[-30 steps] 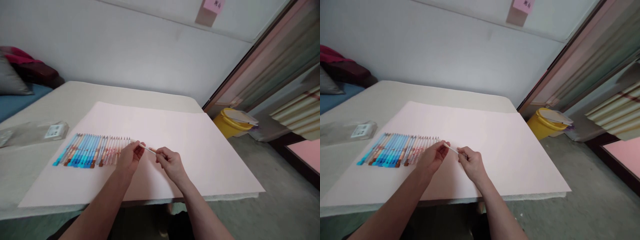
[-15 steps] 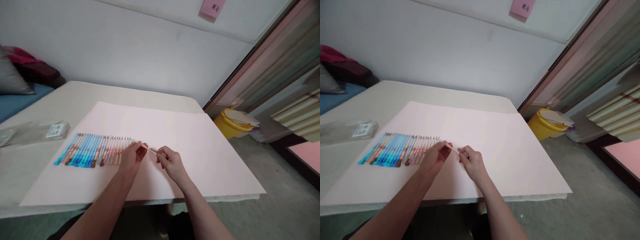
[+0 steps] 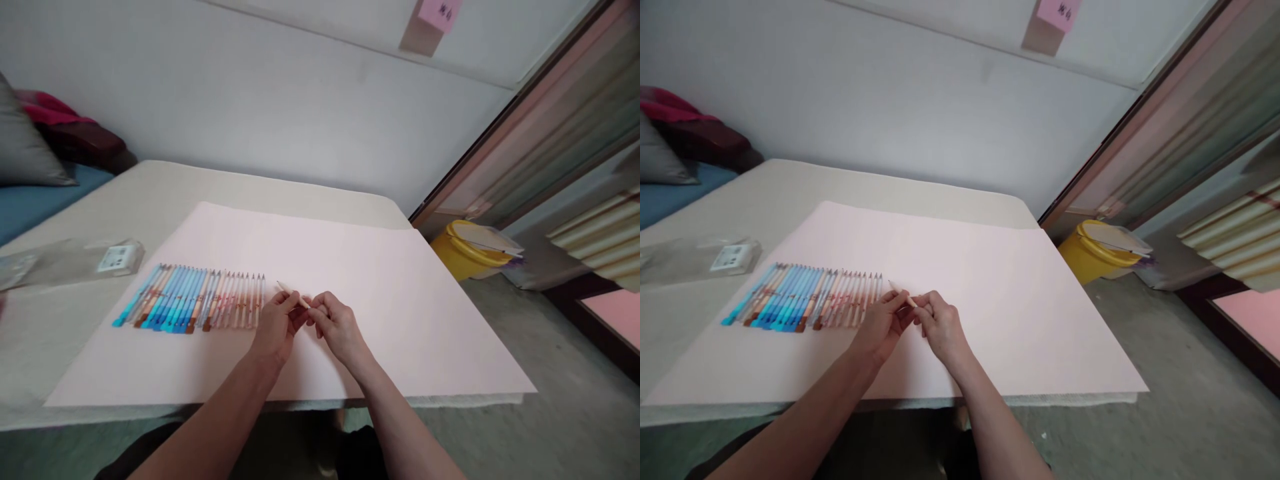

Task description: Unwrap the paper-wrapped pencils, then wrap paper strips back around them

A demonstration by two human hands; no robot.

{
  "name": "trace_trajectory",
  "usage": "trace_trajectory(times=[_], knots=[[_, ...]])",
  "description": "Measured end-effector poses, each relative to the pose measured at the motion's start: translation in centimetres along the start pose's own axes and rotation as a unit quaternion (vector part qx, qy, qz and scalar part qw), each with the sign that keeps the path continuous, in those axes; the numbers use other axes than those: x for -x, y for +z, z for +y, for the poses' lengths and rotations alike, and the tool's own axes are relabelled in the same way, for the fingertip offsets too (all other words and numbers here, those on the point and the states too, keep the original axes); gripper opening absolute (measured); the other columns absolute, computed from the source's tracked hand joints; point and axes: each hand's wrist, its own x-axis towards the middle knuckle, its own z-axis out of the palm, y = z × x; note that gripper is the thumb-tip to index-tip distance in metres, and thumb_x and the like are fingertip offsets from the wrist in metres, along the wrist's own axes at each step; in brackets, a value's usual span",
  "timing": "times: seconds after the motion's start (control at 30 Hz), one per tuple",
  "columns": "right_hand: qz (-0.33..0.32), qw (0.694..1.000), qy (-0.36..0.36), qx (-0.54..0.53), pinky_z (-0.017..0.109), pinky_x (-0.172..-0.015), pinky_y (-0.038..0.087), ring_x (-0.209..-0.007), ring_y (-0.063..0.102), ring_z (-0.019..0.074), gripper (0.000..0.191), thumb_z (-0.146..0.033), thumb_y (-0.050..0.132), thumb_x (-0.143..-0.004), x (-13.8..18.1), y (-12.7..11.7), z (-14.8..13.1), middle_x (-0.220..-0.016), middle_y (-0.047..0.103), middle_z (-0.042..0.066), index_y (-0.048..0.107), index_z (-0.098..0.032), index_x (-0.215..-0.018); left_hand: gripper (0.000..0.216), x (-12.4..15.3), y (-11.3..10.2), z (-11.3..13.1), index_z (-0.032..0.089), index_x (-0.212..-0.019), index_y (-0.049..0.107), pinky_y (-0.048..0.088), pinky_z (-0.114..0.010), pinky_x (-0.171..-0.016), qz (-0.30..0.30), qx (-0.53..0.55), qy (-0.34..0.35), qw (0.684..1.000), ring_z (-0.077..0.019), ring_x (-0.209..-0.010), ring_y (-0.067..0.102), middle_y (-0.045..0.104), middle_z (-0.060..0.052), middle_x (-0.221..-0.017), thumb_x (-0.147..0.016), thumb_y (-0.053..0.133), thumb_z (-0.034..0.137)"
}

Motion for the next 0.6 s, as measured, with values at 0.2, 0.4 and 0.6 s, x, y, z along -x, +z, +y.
trace_trajectory(times=[0.2, 0.4, 0.6], knots=[[-0.004, 1.000, 0.002, -0.007, 0.020, -0.047, 0.040, -0.041, 0.044, 0.0079, 0.009, -0.027, 0.053, -0.083, -0.30, -0.07, 0.77, -0.056, 0.057, -0.005, 0.050, -0.020, -0.078, 0.010, -0.15, 0.07, 0.17, 0.014, -0.070, 0.054, 0.051, -0.026, -0.057, 0.021, -0.002, -0.005, 1.000, -0.0135, -0.061, 0.061, 0.064, -0.005, -0.069, -0.075, 0.062, 0.016], [-0.018, 0.999, 0.024, -0.016, 0.018, -0.043, 0.037, -0.039, 0.042, 0.0072, 0.009, -0.025, 0.054, -0.081, -0.48, -0.11, 0.67, -0.052, 0.055, -0.006, 0.049, -0.020, -0.076, 0.010, -0.46, -0.47, 0.48, 0.014, -0.069, 0.053, 0.052, -0.025, -0.058, 0.019, 0.003, -0.027, 0.999, -0.0137, -0.063, 0.063, 0.065, -0.006, -0.070, -0.076, 0.060, 0.014], [-0.020, 0.999, 0.041, -0.020, 0.017, -0.040, 0.036, -0.039, 0.044, 0.0074, 0.008, -0.025, 0.055, -0.079, -0.46, 0.23, 0.51, -0.052, 0.055, -0.006, 0.049, -0.019, -0.076, 0.007, -0.31, -0.55, 0.78, 0.014, -0.073, 0.055, 0.053, -0.025, -0.058, 0.012, -0.009, -0.052, 0.999, -0.0145, -0.065, 0.064, 0.066, -0.008, -0.076, -0.077, 0.060, 0.014]])
